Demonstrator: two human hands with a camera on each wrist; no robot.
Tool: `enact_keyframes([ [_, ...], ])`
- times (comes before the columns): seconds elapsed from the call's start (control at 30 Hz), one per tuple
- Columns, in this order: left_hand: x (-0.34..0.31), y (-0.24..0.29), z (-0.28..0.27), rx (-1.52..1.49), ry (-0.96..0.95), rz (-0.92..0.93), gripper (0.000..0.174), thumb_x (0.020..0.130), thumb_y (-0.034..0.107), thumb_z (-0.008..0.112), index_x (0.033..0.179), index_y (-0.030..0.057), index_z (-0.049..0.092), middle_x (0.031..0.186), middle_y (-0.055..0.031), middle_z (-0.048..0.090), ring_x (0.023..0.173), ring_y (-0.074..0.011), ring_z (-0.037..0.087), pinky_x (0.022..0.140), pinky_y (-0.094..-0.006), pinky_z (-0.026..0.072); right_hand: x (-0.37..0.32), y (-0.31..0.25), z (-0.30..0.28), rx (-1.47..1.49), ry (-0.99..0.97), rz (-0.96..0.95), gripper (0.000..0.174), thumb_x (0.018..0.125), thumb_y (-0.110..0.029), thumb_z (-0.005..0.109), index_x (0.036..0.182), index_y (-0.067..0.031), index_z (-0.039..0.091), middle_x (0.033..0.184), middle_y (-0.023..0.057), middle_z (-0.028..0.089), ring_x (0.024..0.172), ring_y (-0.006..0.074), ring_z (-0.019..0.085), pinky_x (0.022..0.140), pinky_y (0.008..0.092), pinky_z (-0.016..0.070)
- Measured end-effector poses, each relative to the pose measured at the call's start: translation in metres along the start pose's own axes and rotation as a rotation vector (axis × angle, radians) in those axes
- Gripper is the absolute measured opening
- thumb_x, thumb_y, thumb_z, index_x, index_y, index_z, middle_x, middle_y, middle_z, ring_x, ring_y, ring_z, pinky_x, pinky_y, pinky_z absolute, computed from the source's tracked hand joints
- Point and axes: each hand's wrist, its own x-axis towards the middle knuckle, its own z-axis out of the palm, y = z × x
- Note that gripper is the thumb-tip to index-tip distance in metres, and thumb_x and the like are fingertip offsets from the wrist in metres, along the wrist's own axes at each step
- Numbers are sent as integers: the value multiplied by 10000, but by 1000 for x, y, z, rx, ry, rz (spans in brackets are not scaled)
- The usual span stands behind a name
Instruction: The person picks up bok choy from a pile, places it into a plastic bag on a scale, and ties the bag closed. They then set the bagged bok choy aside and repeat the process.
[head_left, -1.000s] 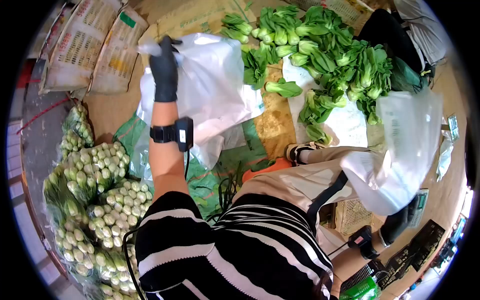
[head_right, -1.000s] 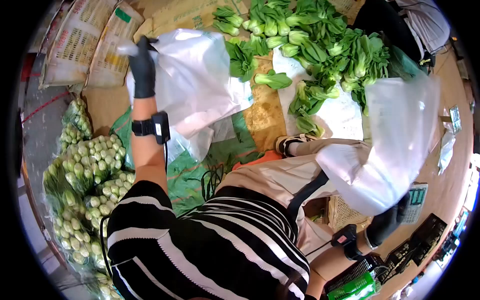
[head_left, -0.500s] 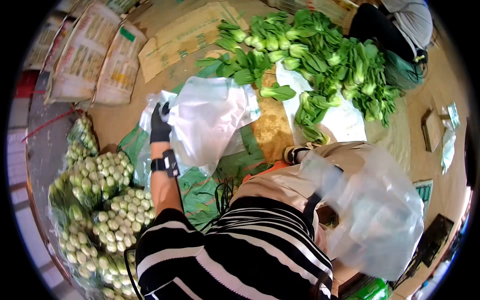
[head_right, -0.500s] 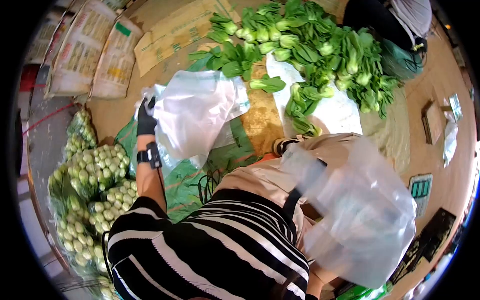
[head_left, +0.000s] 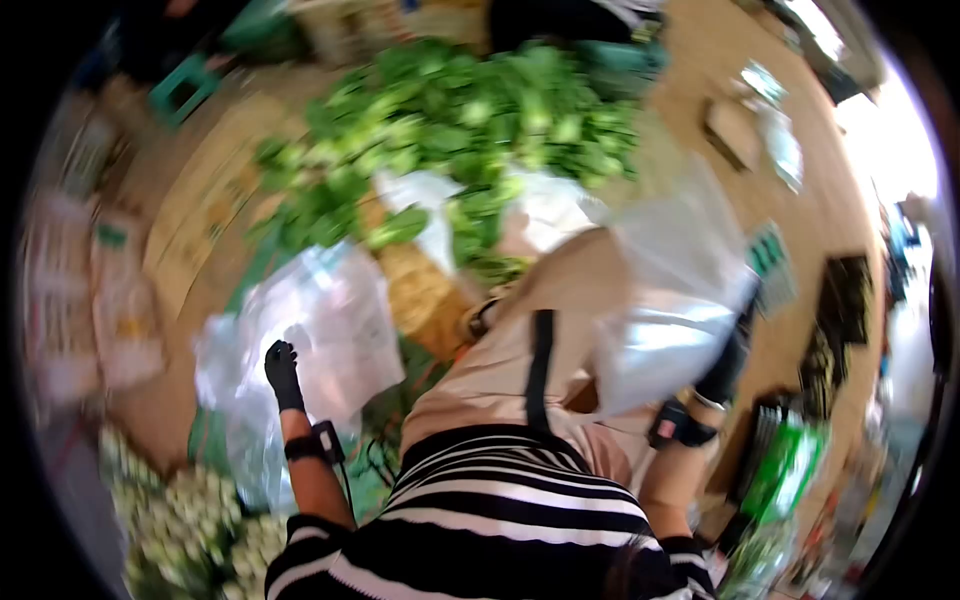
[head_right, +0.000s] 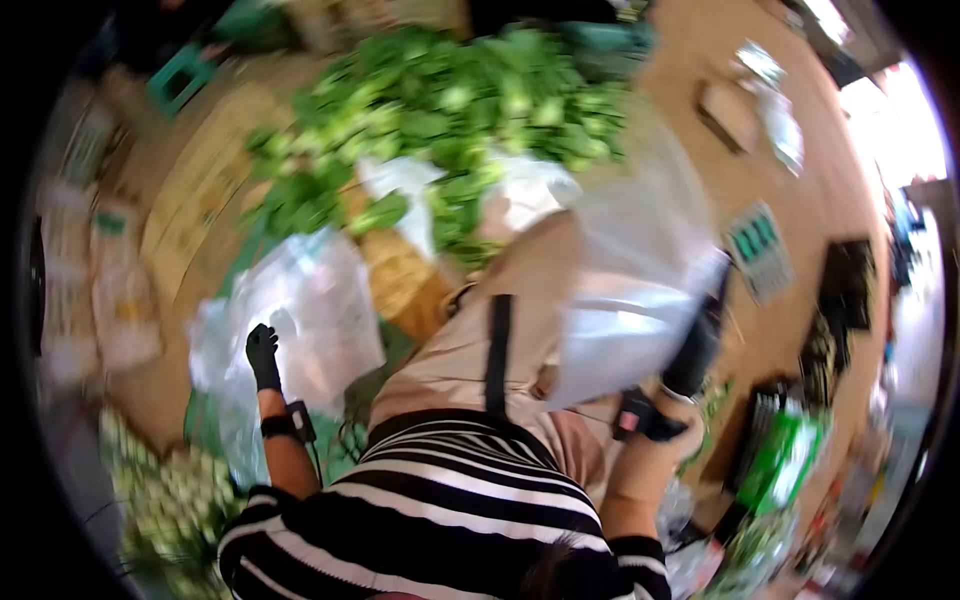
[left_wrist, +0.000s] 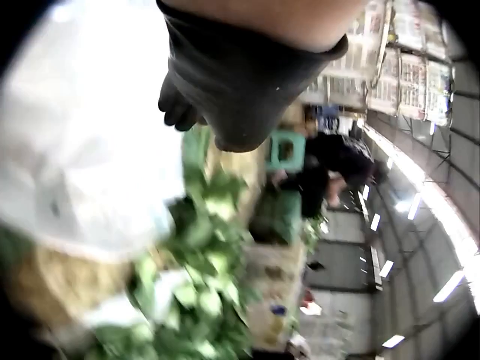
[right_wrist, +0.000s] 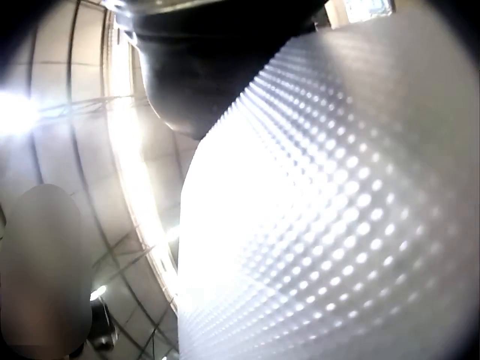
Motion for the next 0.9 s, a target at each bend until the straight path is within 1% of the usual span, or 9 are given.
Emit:
enact_keyframes([
  [0.1,-38,220,92,-528,-675,98,290,852,212,468,1042,9,551,888,-104,617,741,-159,594,668,-272,466,12,-92,-9,1087,62,298,508,777,51,512,1259,15,353,986,58,546,865,86,507,759,230,422],
  [0.2,-110,360,165,-526,-1397,335,273,813,96,481,1059,-10,531,1016,-90,582,887,-184,560,784,-273,427,-11,-117,-12,678,195,67,494,753,78,527,1221,48,373,1017,114,553,911,154,530,805,252,408],
  [0.23,-123,364,198,-443,-1468,850,327,781,71,531,1101,2,511,985,-46,567,852,-131,526,772,-283,439,-20,-114,-17,369,259,-132,456,736,92,536,1175,57,419,1003,137,566,900,173,544,794,267,421],
  [0.3,-167,404,215,-741,-1808,11,400,797,91,540,1173,7,431,998,-61,534,887,-145,526,782,-309,445,-38,-112,-29,218,336,-266,414,717,83,560,1118,38,472,994,163,576,879,218,570,761,287,440],
  [0.4,-170,413,288,-568,-1959,348,451,833,212,514,1209,2,381,1096,-118,495,991,-206,499,815,-361,441,-63,-100,-42,24,395,-103,467,633,62,580,1076,-80,543,751,109,564,602,252,533,544,308,435],
  [0.5,-249,492,210,-1088,-2376,2,639,840,467,427,1263,2,311,1188,-154,449,1051,-234,475,922,-332,364,-119,-56,-33,-67,265,66,443,642,7,610,1071,-82,544,695,82,543,566,241,518,513,319,422],
  [0.63,-277,492,207,-466,-1934,891,591,754,152,601,1252,-12,328,1115,-123,509,1006,-205,499,862,-319,392,-148,-44,-29,-49,249,149,350,667,-101,628,1009,-80,554,659,92,534,578,252,541,510,333,428],
  [0.77,-286,483,224,-267,-1898,851,432,746,28,560,1157,-27,440,941,-51,589,817,-125,552,763,-257,429,-149,-31,-61,341,-165,153,416,676,-250,685,1016,-53,548,858,161,594,752,288,586,655,344,460],
  [0.9,-299,491,219,72,-2225,921,244,825,111,539,1036,-11,530,884,-51,603,761,-94,547,710,-247,441,-124,-21,-123,45,284,249,618,590,-200,760,1103,1,480,1078,179,516,1008,347,481,848,394,387],
])
